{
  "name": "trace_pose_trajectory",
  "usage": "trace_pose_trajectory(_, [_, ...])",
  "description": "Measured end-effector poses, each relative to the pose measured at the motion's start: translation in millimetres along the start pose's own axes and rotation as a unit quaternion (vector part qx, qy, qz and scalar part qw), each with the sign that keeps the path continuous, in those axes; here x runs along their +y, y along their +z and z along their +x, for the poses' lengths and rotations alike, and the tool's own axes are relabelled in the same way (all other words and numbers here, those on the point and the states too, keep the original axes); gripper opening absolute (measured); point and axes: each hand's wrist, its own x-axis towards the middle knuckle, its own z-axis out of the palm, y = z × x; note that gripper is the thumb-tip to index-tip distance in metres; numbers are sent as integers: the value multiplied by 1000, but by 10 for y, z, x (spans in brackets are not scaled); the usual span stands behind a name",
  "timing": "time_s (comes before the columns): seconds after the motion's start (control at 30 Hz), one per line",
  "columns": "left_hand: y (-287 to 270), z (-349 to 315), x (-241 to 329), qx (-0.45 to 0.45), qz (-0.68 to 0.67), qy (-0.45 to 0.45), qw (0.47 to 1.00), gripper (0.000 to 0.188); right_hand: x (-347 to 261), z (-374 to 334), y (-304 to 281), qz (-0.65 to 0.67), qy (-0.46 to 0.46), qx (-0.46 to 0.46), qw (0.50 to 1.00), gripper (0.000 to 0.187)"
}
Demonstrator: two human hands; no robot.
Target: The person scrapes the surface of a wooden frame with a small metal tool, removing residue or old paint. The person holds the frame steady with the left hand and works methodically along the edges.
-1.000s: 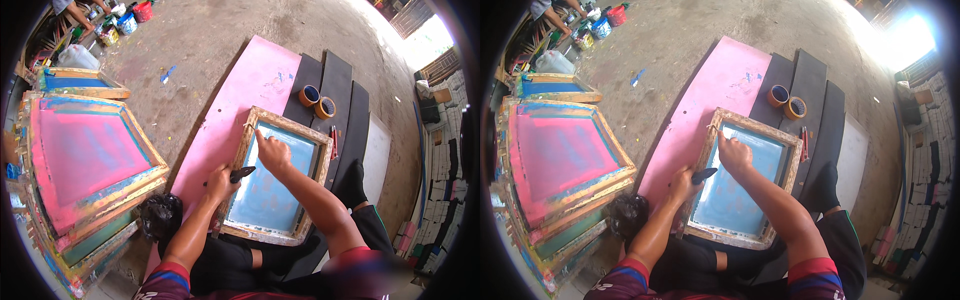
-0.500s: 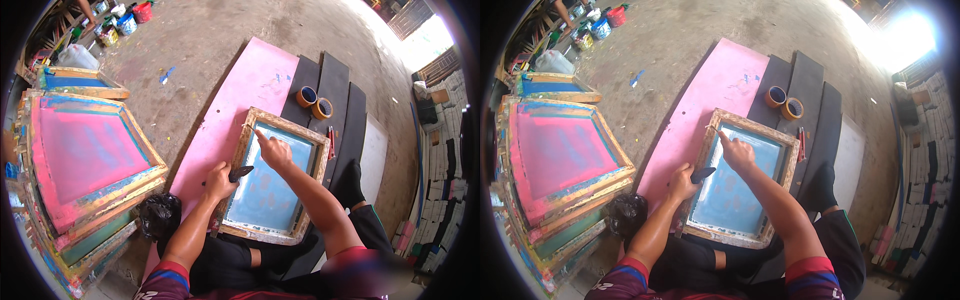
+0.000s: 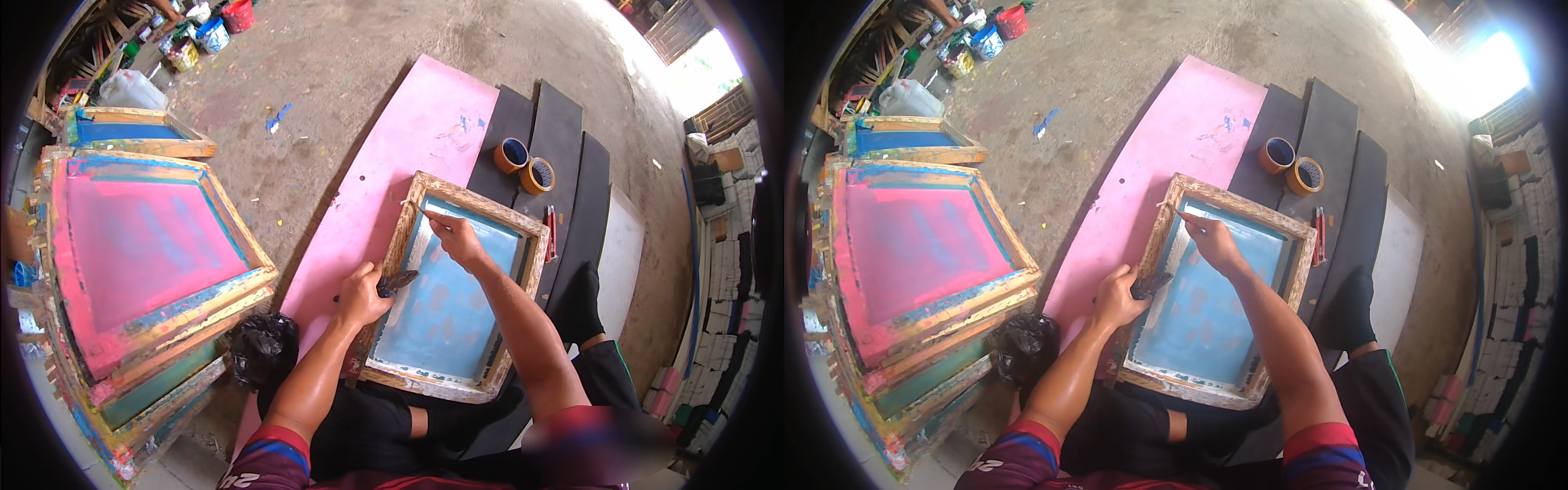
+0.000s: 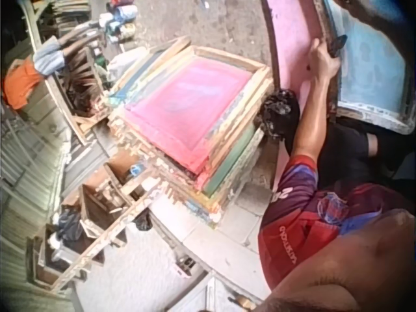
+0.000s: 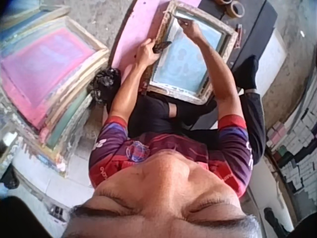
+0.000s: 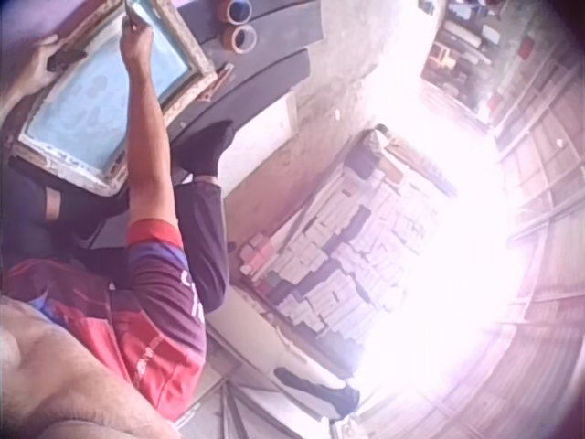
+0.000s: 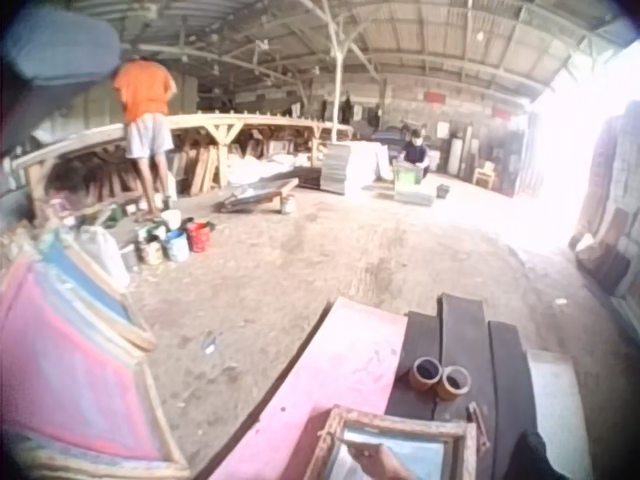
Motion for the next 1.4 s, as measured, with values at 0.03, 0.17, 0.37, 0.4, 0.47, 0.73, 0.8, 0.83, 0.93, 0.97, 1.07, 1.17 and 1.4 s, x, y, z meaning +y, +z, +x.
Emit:
trace_pose_trajectory(0.03, [-16, -5, -5, -3, -1, -4, 1000, 59, -48, -5, -5, 26, 27, -18, 999, 38])
trace_pose_trajectory(0.17, [-22, -19, -14, -2, -8, -5, 1000, 59, -126, -49, -16, -93, 6, -9, 996, 40])
trace_pose_trajectory(0.37, [8, -10, -18, 2, -12, 1, 1000, 59, 307, 87, 69, -226, -225, 98, 943, 42])
trace_pose_trajectory(0.4, [59, 41, 43, -4, -20, 8, 1000, 59, 637, 259, 32, -157, -274, 119, 941, 42])
trace_pose_trajectory(0.47, [29, 37, 49, -12, -9, 3, 1000, 58, 621, 322, 3, 2, -176, 56, 983, 42])
trace_pose_trajectory(0.73, [-15, -7, -12, 5, -7, 6, 1000, 54, -98, -81, -51, 208, 116, -82, 968, 46])
trace_pose_trajectory(0.8, [2, -2, 0, 9, -13, 10, 1000, 54, 169, 4, 191, -28, -117, 73, 990, 43])
trace_pose_trajectory(0.83, [0, -3, -3, 6, -12, 7, 1000, 54, 234, -10, 208, -111, -161, 112, 974, 41])
trace_pose_trajectory(0.93, [-14, -8, -15, 3, -10, 0, 1000, 54, 199, 36, 163, -1, -50, 33, 998, 40])
trace_pose_trajectory(0.97, [-15, -10, -13, 6, -11, 0, 1000, 54, 147, 77, 113, 95, 29, -26, 995, 41])
trace_pose_trajectory(1.07, [-18, -26, -11, 8, -11, -11, 1000, 49, -2, 155, -206, 387, 254, -163, 872, 38])
trace_pose_trajectory(1.17, [-37, -15, 18, 0, -2, -14, 1000, 42, -239, 38, -133, 176, 176, -80, 965, 35])
trace_pose_trajectory(1.4, [-55, -7, 48, 23, -21, -5, 1000, 35, -300, -365, 143, -262, -94, 109, 954, 37])
